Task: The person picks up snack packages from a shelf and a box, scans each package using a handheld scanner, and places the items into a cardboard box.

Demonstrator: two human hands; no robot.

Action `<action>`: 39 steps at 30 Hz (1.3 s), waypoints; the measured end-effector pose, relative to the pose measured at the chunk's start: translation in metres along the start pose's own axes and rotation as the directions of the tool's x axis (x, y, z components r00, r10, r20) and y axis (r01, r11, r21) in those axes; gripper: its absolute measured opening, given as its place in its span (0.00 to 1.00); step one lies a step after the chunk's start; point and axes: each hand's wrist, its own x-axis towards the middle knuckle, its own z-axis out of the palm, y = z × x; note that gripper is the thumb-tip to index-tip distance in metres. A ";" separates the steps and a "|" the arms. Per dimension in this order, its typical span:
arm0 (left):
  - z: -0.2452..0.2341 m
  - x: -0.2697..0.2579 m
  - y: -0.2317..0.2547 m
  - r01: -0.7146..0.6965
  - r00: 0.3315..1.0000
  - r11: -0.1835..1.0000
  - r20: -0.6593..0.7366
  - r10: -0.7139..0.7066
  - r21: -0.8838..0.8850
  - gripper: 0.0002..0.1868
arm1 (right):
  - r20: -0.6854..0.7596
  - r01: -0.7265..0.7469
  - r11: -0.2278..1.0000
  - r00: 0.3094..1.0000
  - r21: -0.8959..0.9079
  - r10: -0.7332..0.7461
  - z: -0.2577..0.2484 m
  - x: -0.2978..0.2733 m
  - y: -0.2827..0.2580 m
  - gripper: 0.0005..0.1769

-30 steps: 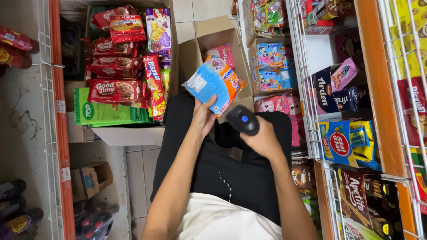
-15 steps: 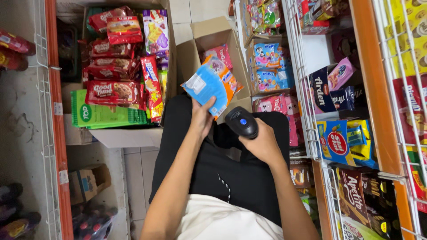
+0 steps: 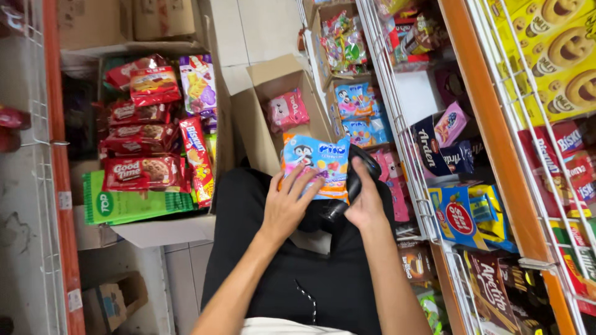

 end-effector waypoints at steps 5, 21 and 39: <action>0.004 0.020 -0.018 -0.256 0.965 0.963 0.085 0.250 0.081 0.27 | -0.032 0.058 0.996 0.998 -0.066 -0.060 -0.028 0.030 0.007 0.16; 0.163 0.088 -0.137 0.767 0.331 -0.371 0.818 -0.470 -0.523 0.39 | -0.116 0.228 0.682 0.901 -0.695 -0.419 -0.056 0.142 -0.043 0.21; 0.532 0.119 -0.126 0.863 0.477 0.275 0.507 -0.718 -0.424 0.46 | -0.075 0.211 0.944 0.969 -0.253 -0.237 -0.048 0.130 -0.089 0.13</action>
